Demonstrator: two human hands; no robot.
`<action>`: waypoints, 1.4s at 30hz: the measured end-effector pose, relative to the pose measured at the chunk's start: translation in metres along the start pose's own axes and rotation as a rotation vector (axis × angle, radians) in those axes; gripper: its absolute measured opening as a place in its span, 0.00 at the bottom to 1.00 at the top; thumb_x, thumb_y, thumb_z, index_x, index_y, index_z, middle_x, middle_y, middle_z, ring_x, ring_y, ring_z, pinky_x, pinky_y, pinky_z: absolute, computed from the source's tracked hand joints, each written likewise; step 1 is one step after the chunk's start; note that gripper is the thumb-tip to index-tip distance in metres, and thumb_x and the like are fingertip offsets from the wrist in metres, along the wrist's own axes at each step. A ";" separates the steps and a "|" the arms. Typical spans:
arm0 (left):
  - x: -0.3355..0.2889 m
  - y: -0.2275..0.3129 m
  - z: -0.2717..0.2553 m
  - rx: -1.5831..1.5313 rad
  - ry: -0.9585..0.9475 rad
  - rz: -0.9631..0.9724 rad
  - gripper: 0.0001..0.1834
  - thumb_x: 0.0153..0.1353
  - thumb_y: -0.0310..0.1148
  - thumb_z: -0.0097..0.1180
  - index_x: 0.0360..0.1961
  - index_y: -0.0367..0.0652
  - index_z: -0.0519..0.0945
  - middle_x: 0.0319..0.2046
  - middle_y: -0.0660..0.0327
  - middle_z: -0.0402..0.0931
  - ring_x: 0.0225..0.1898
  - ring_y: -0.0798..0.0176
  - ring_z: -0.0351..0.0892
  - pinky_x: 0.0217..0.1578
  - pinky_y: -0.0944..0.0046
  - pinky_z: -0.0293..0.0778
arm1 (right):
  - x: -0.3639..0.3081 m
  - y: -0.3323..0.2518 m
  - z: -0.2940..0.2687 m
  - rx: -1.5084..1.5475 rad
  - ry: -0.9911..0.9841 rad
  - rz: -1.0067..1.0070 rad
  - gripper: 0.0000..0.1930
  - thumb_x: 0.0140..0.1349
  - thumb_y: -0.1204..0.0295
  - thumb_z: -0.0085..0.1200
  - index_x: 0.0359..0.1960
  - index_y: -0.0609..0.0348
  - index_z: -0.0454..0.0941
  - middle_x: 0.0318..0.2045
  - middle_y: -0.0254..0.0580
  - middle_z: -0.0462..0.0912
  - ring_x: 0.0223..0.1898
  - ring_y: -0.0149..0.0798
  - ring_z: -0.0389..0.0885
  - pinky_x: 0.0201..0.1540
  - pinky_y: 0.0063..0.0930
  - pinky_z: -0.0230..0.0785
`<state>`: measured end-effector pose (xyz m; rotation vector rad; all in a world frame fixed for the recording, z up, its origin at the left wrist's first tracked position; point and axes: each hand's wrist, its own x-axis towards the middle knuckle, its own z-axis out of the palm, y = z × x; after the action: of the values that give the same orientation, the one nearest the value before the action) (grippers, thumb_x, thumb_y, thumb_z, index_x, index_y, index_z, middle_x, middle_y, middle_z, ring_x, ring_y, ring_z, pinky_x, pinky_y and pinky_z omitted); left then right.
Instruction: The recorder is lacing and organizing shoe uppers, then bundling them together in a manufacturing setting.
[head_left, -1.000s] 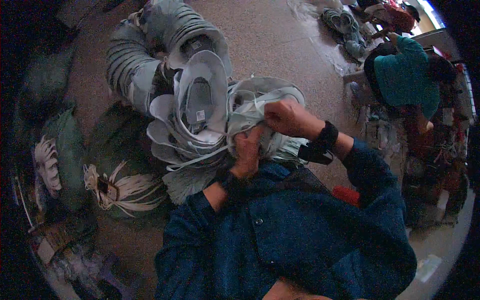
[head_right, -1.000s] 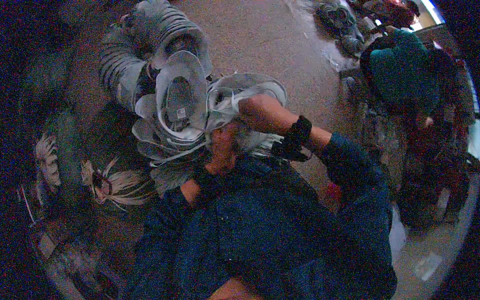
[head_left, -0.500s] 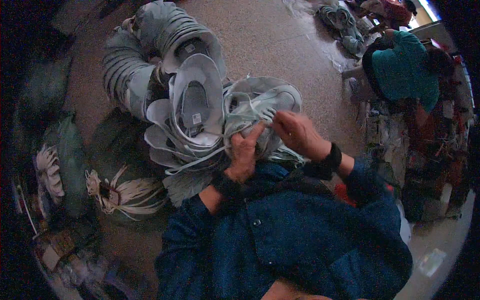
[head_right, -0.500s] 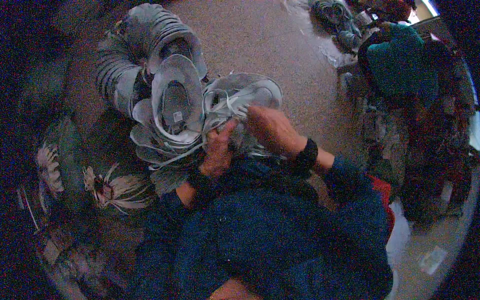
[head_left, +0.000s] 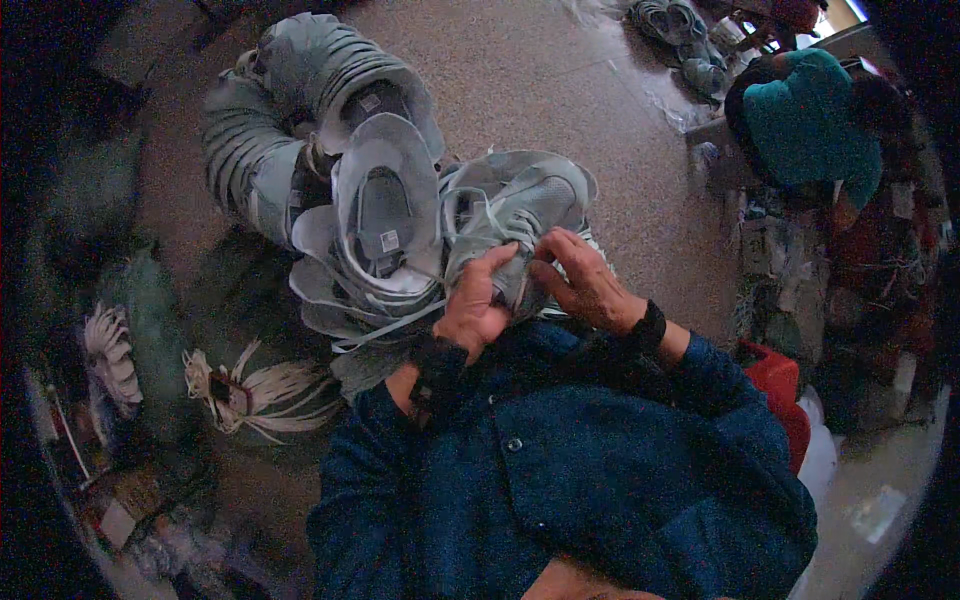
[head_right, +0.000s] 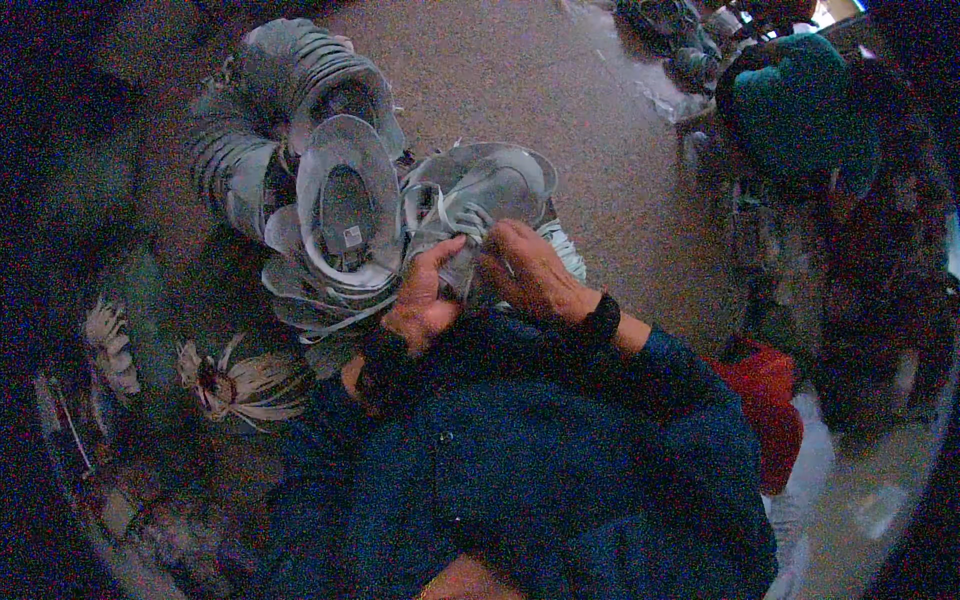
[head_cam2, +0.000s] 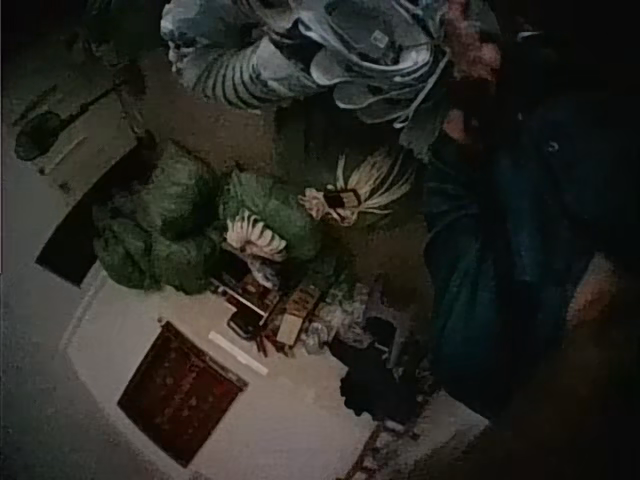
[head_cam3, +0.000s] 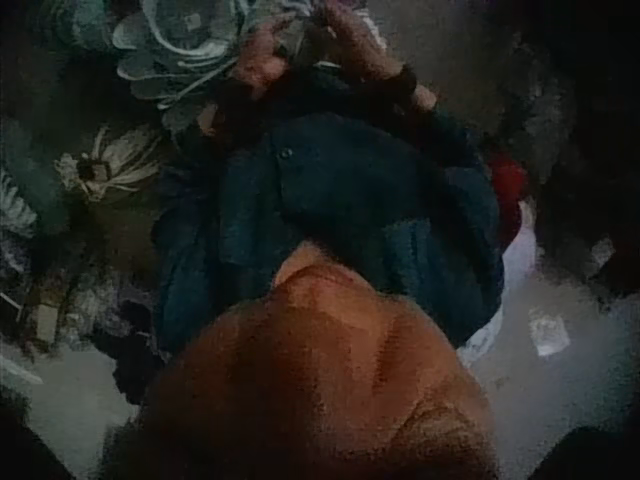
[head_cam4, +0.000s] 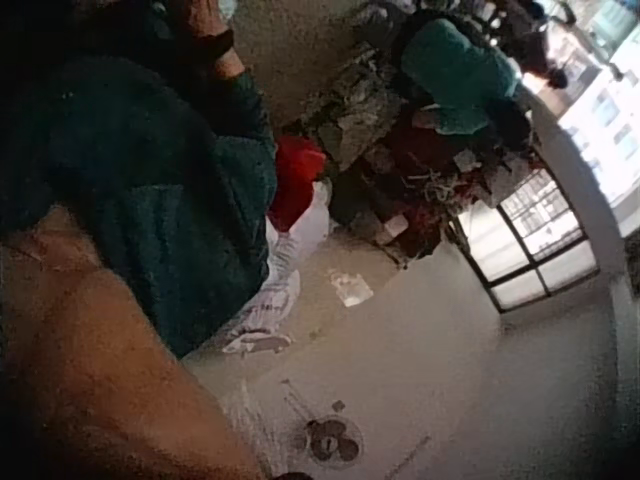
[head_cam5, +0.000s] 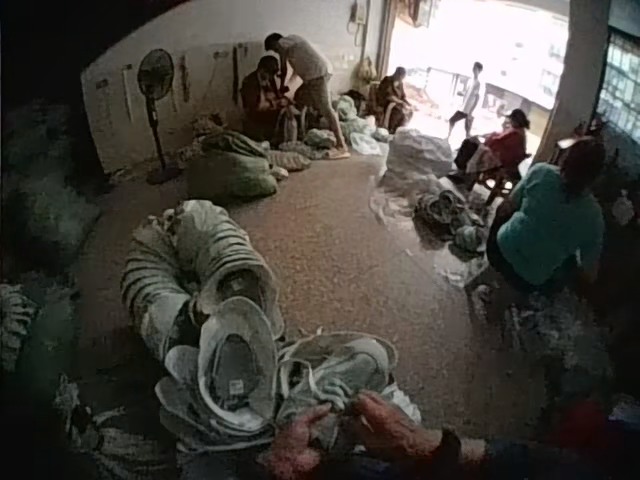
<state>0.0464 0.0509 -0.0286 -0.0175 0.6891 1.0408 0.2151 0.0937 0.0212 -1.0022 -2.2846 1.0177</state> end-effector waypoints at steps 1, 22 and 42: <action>-0.007 -0.005 0.001 0.214 -0.006 0.171 0.18 0.58 0.36 0.59 0.49 0.40 0.76 0.45 0.57 0.79 0.46 0.55 0.78 0.50 0.56 0.74 | -0.002 0.000 0.000 0.008 -0.004 0.038 0.10 0.60 0.71 0.53 0.36 0.63 0.67 0.31 0.55 0.71 0.35 0.61 0.71 0.37 0.46 0.65; 0.010 0.000 -0.013 0.060 0.205 0.063 0.15 0.62 0.36 0.54 0.47 0.40 0.77 0.41 0.58 0.80 0.42 0.56 0.80 0.47 0.56 0.75 | 0.004 0.006 0.010 0.327 -0.010 0.126 0.03 0.66 0.77 0.48 0.39 0.62 0.70 0.32 0.37 0.74 0.36 0.28 0.70 0.41 0.26 0.67; -0.021 0.008 0.016 0.260 -0.003 0.349 0.16 0.58 0.35 0.57 0.46 0.41 0.78 0.42 0.56 0.81 0.43 0.54 0.80 0.48 0.54 0.75 | 0.003 0.001 0.021 0.303 0.212 0.159 0.06 0.60 0.76 0.55 0.35 0.63 0.71 0.28 0.38 0.76 0.32 0.29 0.73 0.37 0.26 0.68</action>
<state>0.0418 0.0440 -0.0021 0.3398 0.8389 1.2754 0.1999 0.0869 0.0073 -1.1149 -1.8373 1.2156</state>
